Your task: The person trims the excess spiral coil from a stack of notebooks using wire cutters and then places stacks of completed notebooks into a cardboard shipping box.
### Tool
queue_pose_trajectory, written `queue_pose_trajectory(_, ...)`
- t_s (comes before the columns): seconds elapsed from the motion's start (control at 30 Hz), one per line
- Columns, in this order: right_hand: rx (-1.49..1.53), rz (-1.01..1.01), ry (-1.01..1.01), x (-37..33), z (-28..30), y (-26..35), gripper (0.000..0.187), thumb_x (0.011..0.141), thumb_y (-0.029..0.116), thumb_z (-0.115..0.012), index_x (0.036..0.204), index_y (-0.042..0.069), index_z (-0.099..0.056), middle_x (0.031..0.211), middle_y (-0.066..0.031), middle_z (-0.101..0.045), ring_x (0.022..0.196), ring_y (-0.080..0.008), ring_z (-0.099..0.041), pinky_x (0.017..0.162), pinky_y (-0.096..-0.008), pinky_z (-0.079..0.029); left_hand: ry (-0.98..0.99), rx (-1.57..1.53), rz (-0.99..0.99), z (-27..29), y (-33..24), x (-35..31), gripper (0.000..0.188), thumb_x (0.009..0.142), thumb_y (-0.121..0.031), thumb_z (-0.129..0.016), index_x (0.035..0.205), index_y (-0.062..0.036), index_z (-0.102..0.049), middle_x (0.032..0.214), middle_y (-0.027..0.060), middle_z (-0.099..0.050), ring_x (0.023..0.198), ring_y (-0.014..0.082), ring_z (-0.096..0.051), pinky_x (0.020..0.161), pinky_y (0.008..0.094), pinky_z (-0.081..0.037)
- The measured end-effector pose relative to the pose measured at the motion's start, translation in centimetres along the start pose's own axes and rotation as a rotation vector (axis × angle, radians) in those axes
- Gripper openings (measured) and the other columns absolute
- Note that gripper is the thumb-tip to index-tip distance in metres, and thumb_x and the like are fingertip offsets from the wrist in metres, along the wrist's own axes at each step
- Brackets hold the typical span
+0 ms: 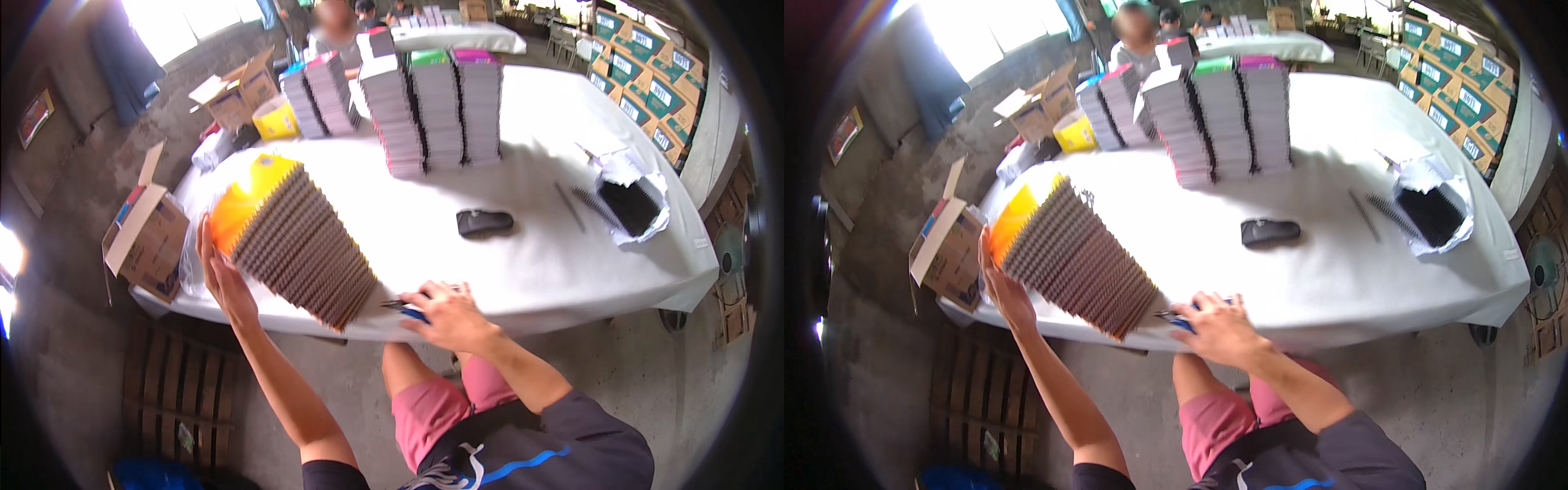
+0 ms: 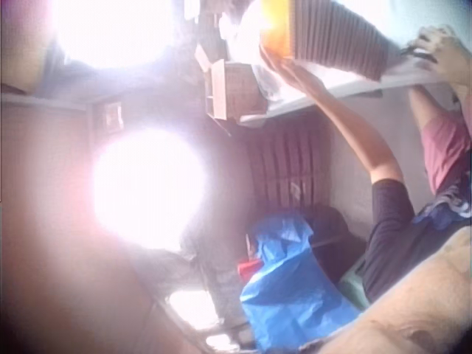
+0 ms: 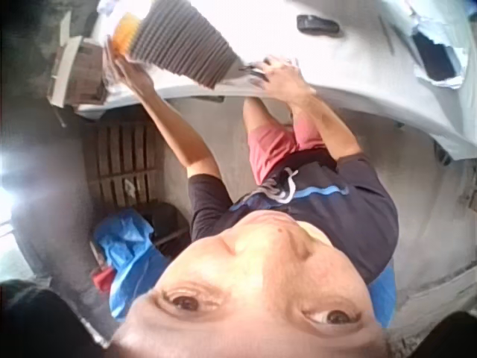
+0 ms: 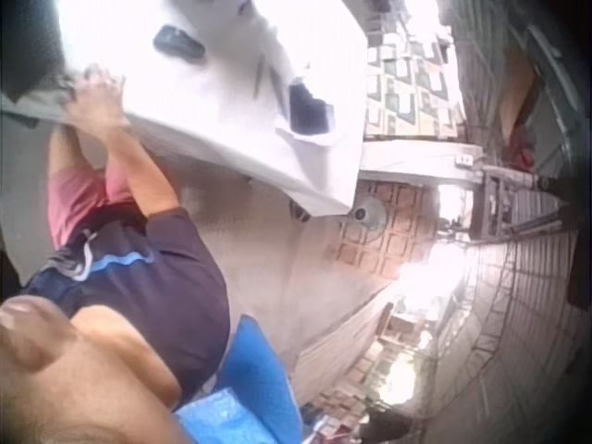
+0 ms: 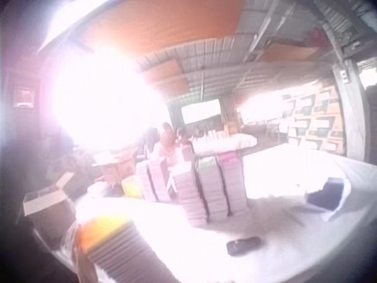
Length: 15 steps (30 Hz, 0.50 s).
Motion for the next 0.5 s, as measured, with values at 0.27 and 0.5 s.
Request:
queue_pose_trajectory(0.27,-0.224,-0.319,-0.179,-2.6,1.7,-15.5,0.059,0.087,0.060,-0.044,0.134,0.025,-0.046,0.136,-0.0086,-0.040,0.129,-0.0241,-0.036,0.100,-0.0670,-0.019,-0.503,0.134,-0.078,3.5,-1.5,-1.4,0.081,0.089,-0.068,-0.023,0.149,-0.0159,-0.008,0.156,0.0063,-0.003,0.141,0.0376,-0.004,0.108,0.0586,0.000)
queue_pose_trajectory(0.5,-0.124,-0.226,-0.424,-2.9,2.2,-15.1,0.053,0.093,0.054,-0.032,0.134,0.023,-0.046,0.145,-0.0088,-0.033,0.131,-0.0256,-0.035,0.103,-0.0620,-0.009,-1.231,0.733,0.825,21.6,13.7,-38.3,0.042,0.093,-0.028,-0.054,0.120,0.0046,-0.055,0.119,0.0220,-0.058,0.107,0.0326,-0.057,0.094,0.0398,-0.042)
Point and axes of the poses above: each hand's wrist, its own x-axis towards the middle knuckle, its own z-axis out of the back of the hand, y = z × x, the point moved 5 cm from there along x, towards the middle knuckle
